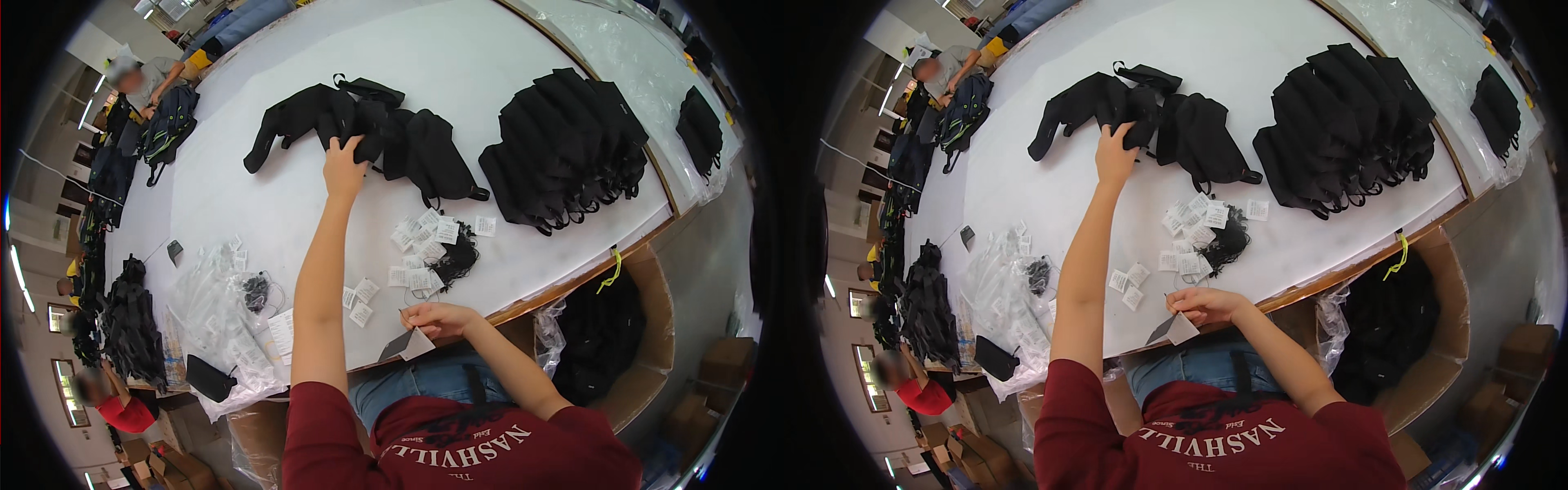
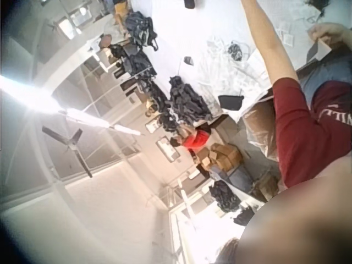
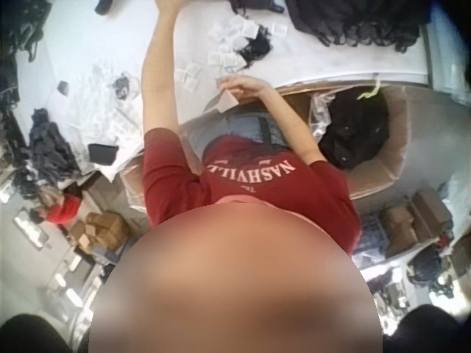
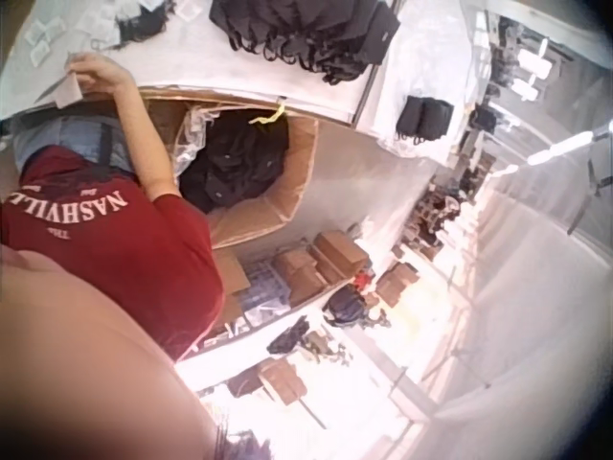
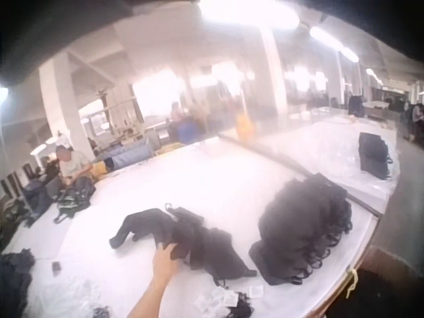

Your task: The recorder is packing fanny packs into boxes, including adding tags and silica gel packets.

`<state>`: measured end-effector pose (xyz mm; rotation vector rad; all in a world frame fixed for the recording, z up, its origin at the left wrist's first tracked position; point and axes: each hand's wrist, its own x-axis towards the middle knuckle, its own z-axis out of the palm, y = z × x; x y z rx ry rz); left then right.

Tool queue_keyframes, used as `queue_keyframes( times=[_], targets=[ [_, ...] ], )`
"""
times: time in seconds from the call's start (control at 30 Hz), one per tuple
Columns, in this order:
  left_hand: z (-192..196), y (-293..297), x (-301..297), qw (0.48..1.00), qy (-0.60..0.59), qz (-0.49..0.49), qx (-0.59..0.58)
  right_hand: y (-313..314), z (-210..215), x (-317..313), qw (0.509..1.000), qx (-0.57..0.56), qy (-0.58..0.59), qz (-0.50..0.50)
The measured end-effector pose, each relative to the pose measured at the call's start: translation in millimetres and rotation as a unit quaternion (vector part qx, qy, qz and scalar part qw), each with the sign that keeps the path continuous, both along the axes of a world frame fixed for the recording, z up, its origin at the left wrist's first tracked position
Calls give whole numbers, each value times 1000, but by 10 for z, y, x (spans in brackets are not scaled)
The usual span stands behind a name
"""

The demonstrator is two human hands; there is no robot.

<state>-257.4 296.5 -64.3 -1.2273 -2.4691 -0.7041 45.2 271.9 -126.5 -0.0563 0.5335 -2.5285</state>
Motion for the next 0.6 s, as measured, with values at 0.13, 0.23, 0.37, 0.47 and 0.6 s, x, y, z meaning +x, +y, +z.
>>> queue_keyframes(
  times=[0.13,0.23,0.37,0.47,0.6],
  targets=[
    [602,-405,190,999,-15,7,44,-13,-43,-20,999,39,7,-3],
    [980,-858,659,998,45,-3,-36,31,-6,-31,999,32,3,-3],
    [892,-1480,1255,989,72,-44,-124,75,-51,-17,999,43,-8,-12],
    [509,-1928,1539,970,0,-61,-234,87,-22,13,997,80,13,-6],
    [534,-2017,1816,979,-92,-65,-172,88,-72,40,997,80,21,-5]
  ],
)
